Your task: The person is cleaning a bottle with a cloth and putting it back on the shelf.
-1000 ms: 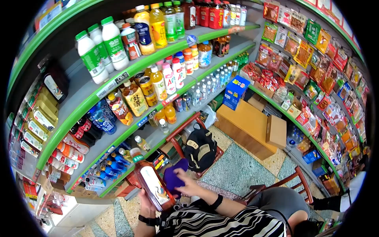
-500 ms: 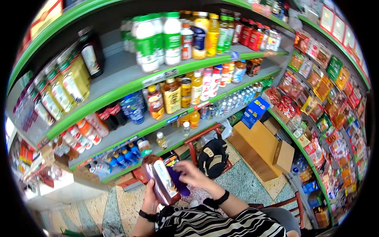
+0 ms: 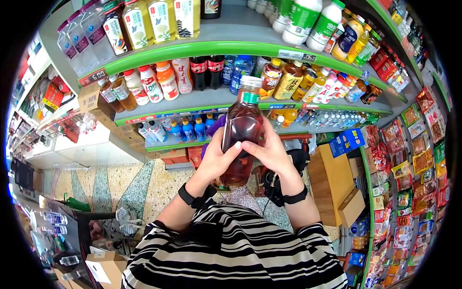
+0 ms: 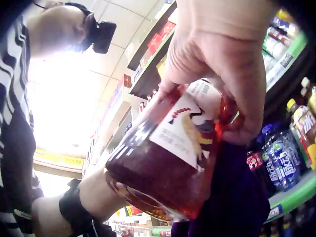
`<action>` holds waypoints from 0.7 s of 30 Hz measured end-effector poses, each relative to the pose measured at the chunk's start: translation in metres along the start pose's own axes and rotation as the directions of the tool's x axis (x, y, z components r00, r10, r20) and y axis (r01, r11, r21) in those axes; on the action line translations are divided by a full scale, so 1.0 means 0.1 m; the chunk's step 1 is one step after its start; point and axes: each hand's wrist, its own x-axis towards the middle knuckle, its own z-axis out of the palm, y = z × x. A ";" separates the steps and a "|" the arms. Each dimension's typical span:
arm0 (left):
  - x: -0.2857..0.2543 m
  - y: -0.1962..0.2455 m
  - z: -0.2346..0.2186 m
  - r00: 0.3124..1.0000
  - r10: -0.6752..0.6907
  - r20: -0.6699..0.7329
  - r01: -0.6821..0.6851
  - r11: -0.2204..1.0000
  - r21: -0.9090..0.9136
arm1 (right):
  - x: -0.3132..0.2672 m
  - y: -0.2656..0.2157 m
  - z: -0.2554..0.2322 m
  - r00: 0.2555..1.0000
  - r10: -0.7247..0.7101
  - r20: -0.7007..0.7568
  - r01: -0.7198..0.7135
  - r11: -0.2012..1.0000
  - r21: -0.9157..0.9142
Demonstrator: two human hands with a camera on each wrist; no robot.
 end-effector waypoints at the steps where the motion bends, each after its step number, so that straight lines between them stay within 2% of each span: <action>1: -0.02 0.02 -0.05 0.999 -0.026 0.025 0.028 0.997 -0.073 | 0.02 -0.02 0.04 0.999 0.001 0.042 -0.006 0.995 0.100; 3: -0.02 0.10 -0.14 0.994 -0.056 0.090 0.074 0.974 -0.215 | 0.09 -0.10 0.05 0.993 -0.018 0.118 -0.017 0.957 0.288; 4: -0.06 0.17 -0.19 0.983 -0.134 0.125 0.164 0.947 -0.276 | 0.14 -0.03 0.00 0.987 0.009 0.163 -0.078 0.902 0.424; 5: -0.07 0.13 -0.23 0.972 -0.158 0.172 0.211 0.910 -0.358 | 0.20 0.00 0.01 0.990 0.035 0.138 -0.096 0.880 0.465; 7: -0.09 0.10 -0.36 0.891 -0.328 0.314 0.424 0.848 -0.319 | 0.21 0.01 0.09 0.995 0.036 0.091 -0.069 0.917 0.392; 8: -0.11 0.01 -0.30 0.923 -0.286 0.258 0.370 0.845 -0.387 | 0.24 -0.04 0.17 0.997 0.068 0.049 -0.082 0.909 0.408; 9: -0.12 0.00 -0.27 0.931 -0.305 0.203 0.364 0.833 -0.418 | 0.26 -0.14 0.26 0.996 0.084 -0.001 -0.074 0.881 0.467; 11: -0.11 0.01 -0.35 0.895 -0.359 0.263 0.442 0.788 -0.429 | 0.30 -0.25 0.39 0.977 0.171 -0.126 -0.095 0.881 0.463; 13: -0.10 -0.01 -0.38 0.885 -0.393 0.252 0.466 0.764 -0.446 | 0.34 -0.35 0.43 0.983 0.090 -0.160 -0.024 0.928 0.371; 14: -0.11 -0.13 -0.42 0.923 -0.319 0.216 0.380 0.842 -0.383 | 0.36 -0.39 0.42 0.981 0.045 -0.188 0.017 0.948 0.318; 15: -0.11 -0.25 -0.44 0.950 -0.228 0.211 0.287 0.905 -0.314 | 0.38 -0.41 0.45 0.961 -0.036 -0.276 0.111 0.959 0.262; 16: -0.12 -0.28 -0.48 0.958 -0.121 0.260 0.216 0.901 -0.376 | 0.43 -0.46 0.43 0.943 -0.079 -0.322 0.150 0.967 0.204; 17: -0.11 -0.40 -0.52 0.949 -0.101 0.300 0.232 0.867 -0.442 | 0.47 -0.50 0.41 0.923 -0.117 -0.366 0.182 0.972 0.147; 19: -0.15 -0.46 -0.54 0.942 -0.116 0.315 0.271 0.815 -0.512 | 0.54 -0.55 0.42 0.866 -0.144 -0.479 0.256 0.950 0.176; 21: -0.09 -0.41 -0.52 0.943 -0.115 0.312 0.272 0.807 -0.524 | 0.56 -0.59 0.47 0.856 -0.051 -0.514 0.211 0.943 0.258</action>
